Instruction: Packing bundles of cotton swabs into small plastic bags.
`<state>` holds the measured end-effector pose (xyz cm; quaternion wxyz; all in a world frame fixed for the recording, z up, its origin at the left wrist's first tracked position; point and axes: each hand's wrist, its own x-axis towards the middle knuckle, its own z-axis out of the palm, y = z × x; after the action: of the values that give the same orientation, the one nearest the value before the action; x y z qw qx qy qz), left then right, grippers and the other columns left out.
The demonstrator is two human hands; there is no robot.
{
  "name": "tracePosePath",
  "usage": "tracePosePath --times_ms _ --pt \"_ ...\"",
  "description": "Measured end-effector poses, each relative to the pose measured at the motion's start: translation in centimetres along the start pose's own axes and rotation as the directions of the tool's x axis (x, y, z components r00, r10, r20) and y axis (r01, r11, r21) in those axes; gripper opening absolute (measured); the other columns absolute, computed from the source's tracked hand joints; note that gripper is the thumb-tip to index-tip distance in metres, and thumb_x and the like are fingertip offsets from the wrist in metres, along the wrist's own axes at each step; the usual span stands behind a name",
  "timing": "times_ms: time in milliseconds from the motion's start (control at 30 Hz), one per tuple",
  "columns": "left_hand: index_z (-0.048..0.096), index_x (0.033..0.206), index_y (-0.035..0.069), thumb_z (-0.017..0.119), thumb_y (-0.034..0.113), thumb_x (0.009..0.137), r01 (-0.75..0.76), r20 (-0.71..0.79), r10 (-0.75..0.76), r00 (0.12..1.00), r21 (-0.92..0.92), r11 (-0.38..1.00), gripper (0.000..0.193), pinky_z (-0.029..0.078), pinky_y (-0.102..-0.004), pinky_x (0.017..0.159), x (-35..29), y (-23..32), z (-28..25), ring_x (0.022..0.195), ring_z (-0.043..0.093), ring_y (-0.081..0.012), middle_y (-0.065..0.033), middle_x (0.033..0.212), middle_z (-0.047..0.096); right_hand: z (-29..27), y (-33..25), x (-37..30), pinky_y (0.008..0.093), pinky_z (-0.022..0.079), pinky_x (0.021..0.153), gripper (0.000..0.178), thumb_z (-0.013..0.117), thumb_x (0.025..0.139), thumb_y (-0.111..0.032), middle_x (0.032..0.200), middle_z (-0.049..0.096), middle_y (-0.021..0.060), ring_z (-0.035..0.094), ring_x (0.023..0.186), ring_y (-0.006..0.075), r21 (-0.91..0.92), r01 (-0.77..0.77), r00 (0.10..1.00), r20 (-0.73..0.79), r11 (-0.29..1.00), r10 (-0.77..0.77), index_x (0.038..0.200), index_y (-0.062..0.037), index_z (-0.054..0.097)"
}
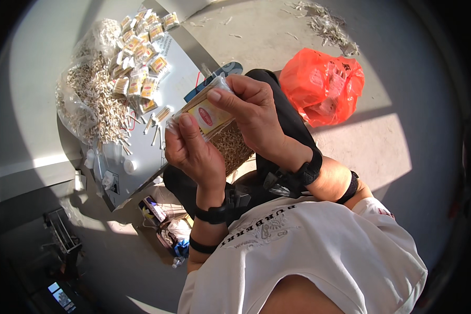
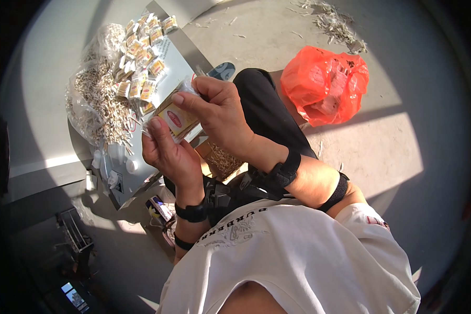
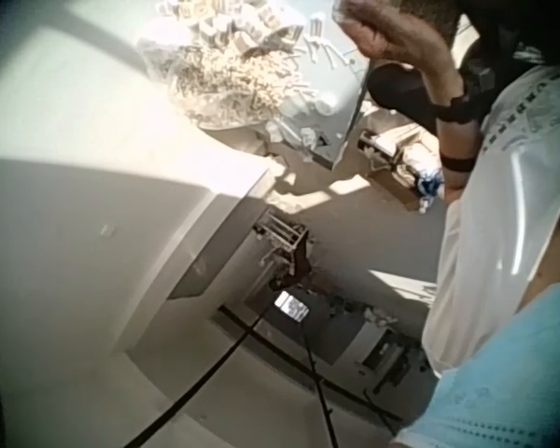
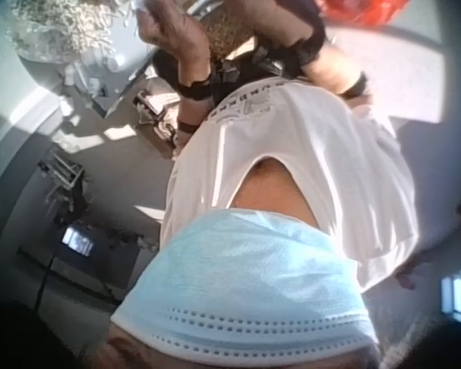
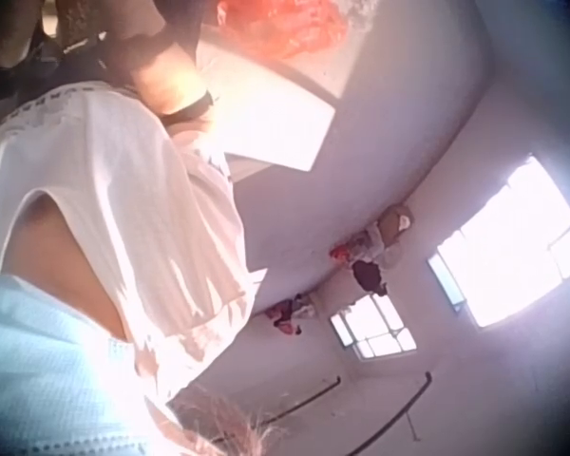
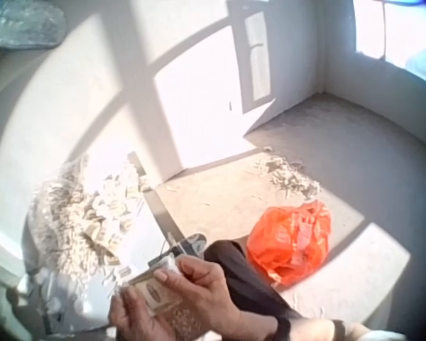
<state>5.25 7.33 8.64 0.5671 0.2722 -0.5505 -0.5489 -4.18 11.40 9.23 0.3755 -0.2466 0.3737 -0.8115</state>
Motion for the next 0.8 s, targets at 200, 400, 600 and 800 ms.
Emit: tracePosePath --times_ms 200,400,600,800 --pt "0.057 0.103 -0.001 0.053 0.019 0.1 0.155 0.007 -0.165 0.986 -0.385 0.91 0.021 0.048 -0.0261 0.082 0.6 -1.4 -1.2 0.09 0.06 -0.013 -0.0084 0.1 0.063 0.0 0.3 0.0 0.0197 0.044 0.069 0.015 0.075 0.084 -0.012 0.084 0.064 -0.0021 0.055 0.077 0.0028 -0.033 -0.023 1.0 0.016 0.999 0.024 0.087 -0.0006 0.066" --pt "0.044 0.136 -0.003 0.081 0.027 0.074 -0.116 0.294 0.089 0.952 0.076 0.99 0.078 0.035 -0.0361 0.099 3.0 0.8 -2.2 0.121 0.047 -0.021 -0.0152 0.127 0.054 -1.8 -1.5 0.3 0.0255 0.046 0.066 0.021 0.08 0.074 -0.005 0.089 0.061 0.004 0.058 0.08 0.0104 -0.55 0.309 0.949 0.232 0.776 -0.213 0.088 -0.0007 0.065" --pt "0.067 0.106 0.001 0.086 0.024 0.068 -0.415 0.604 0.192 0.774 0.254 0.874 0.048 0.044 -0.0331 0.084 5.2 2.7 -2.5 0.097 0.056 -0.0207 -0.0088 0.102 0.062 -1.8 -1.7 0.3 0.0277 0.046 0.061 0.029 0.078 0.067 -0.001 0.087 0.059 0.0062 0.059 0.073 0.0184 -0.615 0.505 0.86 0.415 0.606 -0.297 0.093 -0.0018 0.064" --pt "0.067 0.091 0.0 0.084 0.015 0.066 -0.417 0.618 0.15 0.772 0.313 0.854 0.034 0.047 -0.0319 0.076 5.3 3.3 -2.6 0.081 0.058 -0.0225 -0.0061 0.086 0.063 -2.0 -2.5 0.3 0.028 0.047 0.061 0.026 0.072 0.069 0.003 0.088 0.059 0.0074 0.061 0.074 0.0198 -0.572 0.484 0.863 0.435 0.662 -0.255 0.092 -0.0015 0.063"
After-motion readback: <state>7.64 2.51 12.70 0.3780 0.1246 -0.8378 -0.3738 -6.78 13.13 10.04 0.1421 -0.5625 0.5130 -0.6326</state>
